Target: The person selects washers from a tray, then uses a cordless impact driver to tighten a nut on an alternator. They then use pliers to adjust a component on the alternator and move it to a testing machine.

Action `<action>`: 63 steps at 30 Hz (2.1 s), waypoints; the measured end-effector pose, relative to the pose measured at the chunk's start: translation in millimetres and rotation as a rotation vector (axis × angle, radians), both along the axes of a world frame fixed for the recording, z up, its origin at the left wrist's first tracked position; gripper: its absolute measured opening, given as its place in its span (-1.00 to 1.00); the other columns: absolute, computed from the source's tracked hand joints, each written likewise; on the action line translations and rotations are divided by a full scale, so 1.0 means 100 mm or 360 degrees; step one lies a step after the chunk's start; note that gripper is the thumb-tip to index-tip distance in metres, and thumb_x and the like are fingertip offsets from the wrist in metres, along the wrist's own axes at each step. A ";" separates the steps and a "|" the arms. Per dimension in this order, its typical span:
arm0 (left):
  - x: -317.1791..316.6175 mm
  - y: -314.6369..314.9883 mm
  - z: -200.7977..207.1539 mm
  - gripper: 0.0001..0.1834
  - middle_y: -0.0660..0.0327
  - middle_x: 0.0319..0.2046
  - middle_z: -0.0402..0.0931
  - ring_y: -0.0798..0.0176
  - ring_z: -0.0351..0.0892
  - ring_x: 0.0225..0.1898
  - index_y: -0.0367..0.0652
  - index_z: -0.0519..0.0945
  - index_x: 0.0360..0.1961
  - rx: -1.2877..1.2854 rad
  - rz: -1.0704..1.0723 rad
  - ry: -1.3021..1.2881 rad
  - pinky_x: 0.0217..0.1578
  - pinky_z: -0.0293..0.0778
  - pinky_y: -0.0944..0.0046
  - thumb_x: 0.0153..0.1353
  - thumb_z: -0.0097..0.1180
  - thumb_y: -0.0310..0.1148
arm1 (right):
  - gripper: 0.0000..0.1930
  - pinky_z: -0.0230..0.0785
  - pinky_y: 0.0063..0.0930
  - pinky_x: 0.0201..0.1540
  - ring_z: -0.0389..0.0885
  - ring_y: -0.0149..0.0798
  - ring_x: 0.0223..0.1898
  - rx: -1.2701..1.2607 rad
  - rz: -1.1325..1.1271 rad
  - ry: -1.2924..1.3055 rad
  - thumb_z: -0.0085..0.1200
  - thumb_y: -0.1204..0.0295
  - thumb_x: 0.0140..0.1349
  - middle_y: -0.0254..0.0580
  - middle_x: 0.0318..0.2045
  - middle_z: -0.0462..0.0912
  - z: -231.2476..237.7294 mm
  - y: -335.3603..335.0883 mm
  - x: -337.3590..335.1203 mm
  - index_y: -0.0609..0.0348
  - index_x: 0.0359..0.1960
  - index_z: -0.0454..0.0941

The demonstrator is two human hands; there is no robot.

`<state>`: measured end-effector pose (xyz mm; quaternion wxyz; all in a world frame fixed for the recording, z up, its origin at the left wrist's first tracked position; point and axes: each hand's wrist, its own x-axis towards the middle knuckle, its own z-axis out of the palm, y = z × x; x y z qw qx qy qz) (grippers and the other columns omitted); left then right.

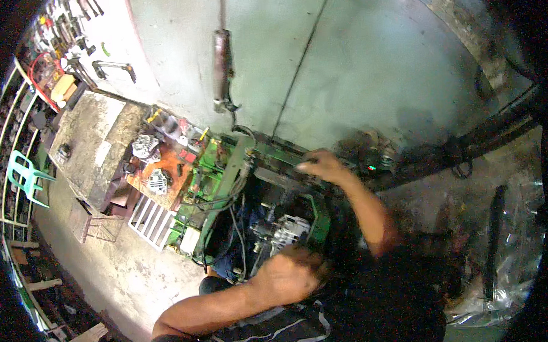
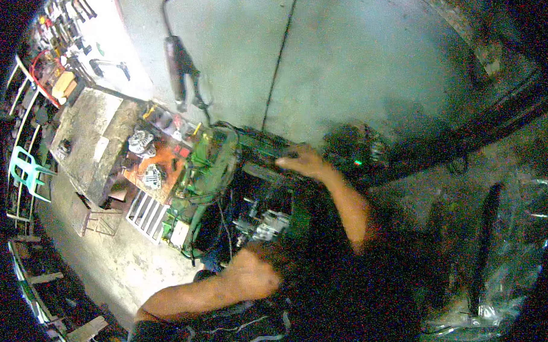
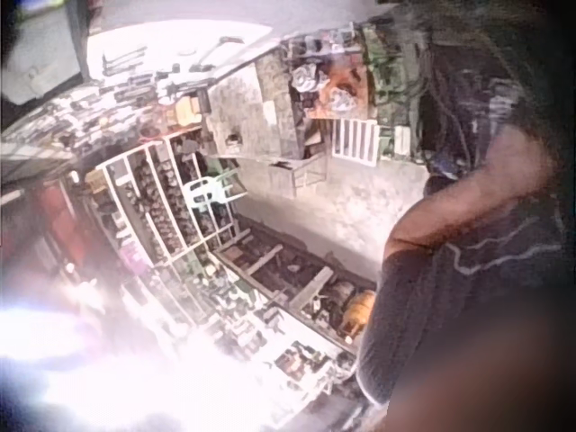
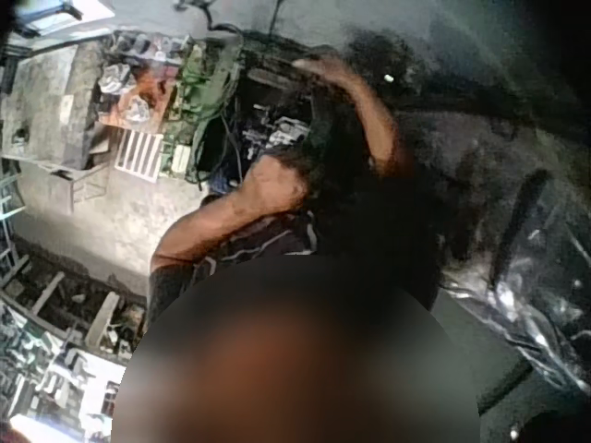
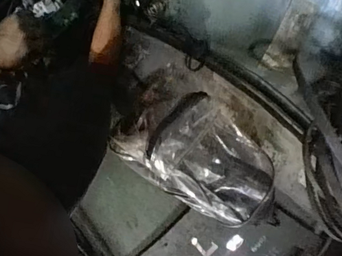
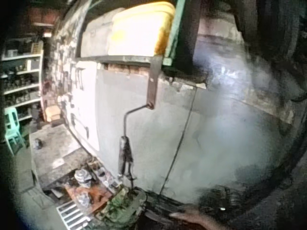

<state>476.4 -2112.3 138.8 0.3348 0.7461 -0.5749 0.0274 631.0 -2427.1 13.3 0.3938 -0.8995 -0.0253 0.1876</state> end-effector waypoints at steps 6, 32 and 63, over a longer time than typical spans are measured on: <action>0.32 -0.35 -0.15 -0.75 0.12 -0.35 0.70 0.02 0.74 -0.36 -0.11 0.76 -0.19 0.0199 -0.0003 -0.0110 -0.32 0.63 -0.02 0.14 0.25 -0.26 | -0.64 0.46 -0.18 0.21 0.64 -0.16 0.02 0.0132 -0.1452 -0.1023 0.37 0.17 0.31 -0.18 -0.09 0.73 -1.59 -0.63 -1.07 0.15 -0.03 0.71; 0.41 -0.46 -0.29 -0.60 0.20 -0.37 0.72 0.04 0.69 -0.43 -0.04 0.77 -0.14 0.0103 0.0083 -0.0020 -0.44 0.57 0.02 0.00 0.50 -0.13 | -0.32 0.48 0.05 0.30 0.65 0.20 0.18 -0.0343 -0.1391 -0.0679 0.27 -0.02 0.39 0.27 0.17 0.65 -2.54 -0.55 -1.88 0.35 0.27 0.55; 0.45 -0.31 -0.39 -0.50 0.00 0.06 0.70 -0.05 0.72 -0.04 -0.11 0.67 0.15 0.0384 -0.0328 0.0137 -0.01 0.66 -0.05 0.13 0.21 -0.30 | -0.36 0.48 0.06 0.30 0.65 0.21 0.17 -0.0639 -0.1702 -0.0312 0.25 0.02 0.39 0.26 0.18 0.65 -3.52 0.14 -2.28 0.31 0.28 0.55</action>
